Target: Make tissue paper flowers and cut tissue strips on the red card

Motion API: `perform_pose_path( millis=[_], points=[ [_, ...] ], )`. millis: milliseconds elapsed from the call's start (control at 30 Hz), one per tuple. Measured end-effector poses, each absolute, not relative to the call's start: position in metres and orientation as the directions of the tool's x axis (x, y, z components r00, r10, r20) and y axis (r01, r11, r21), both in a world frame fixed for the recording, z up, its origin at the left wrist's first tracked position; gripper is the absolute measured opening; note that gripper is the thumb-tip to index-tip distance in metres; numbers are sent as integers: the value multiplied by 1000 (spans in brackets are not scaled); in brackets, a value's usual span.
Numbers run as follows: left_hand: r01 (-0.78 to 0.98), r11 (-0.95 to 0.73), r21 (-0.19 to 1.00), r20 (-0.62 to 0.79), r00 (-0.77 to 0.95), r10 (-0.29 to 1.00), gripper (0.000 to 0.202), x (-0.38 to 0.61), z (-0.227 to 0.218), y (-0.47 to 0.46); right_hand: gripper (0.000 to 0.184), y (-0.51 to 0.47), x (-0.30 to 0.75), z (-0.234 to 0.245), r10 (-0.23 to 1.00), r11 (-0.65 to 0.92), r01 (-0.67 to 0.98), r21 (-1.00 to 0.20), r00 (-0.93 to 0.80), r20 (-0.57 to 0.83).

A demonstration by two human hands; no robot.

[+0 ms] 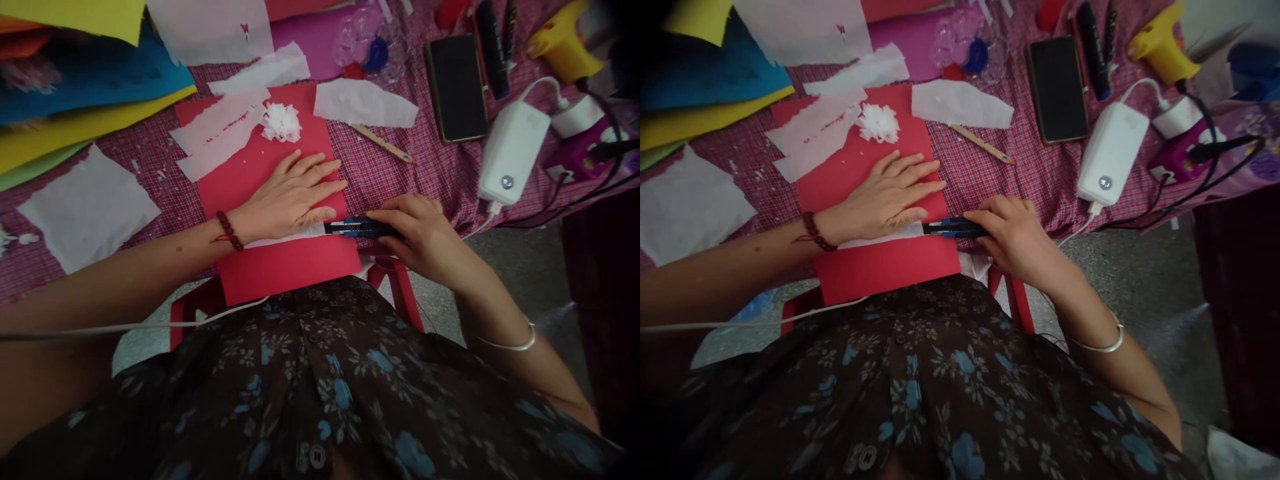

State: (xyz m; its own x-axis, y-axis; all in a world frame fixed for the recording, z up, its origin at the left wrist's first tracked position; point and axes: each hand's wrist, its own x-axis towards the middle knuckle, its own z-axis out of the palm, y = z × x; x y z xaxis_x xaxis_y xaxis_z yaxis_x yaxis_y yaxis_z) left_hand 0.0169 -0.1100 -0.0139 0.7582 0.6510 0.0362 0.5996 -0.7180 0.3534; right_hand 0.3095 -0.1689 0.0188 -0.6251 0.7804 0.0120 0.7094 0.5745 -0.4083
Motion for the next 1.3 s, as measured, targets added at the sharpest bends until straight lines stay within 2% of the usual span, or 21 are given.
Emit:
perform_pose_path(
  millis=[267,467,533,667,767,1300],
  points=[
    [611,-685,396,41,734,678,58,23,-13,-112,39,-162,298,22,762,581,695,-423,-647,-18],
    [567,-541,621,92,633,769,59,5,13,-105,43,-165,301,22,767,570,697,-435,-641,-21],
    [572,-571,589,86,658,748,60,-8,16,-106,42,-165,302,22,768,570,699,-432,-640,-22],
    [674,-626,392,-31,690,723,56,-27,5,-116,41,-165,303,22,762,575,695,-433,-647,-27],
    [699,-637,324,-76,691,719,56,-30,-4,-123,40,-165,303,22,763,575,696,-431,-646,-24],
    [682,-656,324,-36,701,712,57,-28,-5,-126,43,-153,282,25,707,628,650,-428,-707,-37]
  ],
)
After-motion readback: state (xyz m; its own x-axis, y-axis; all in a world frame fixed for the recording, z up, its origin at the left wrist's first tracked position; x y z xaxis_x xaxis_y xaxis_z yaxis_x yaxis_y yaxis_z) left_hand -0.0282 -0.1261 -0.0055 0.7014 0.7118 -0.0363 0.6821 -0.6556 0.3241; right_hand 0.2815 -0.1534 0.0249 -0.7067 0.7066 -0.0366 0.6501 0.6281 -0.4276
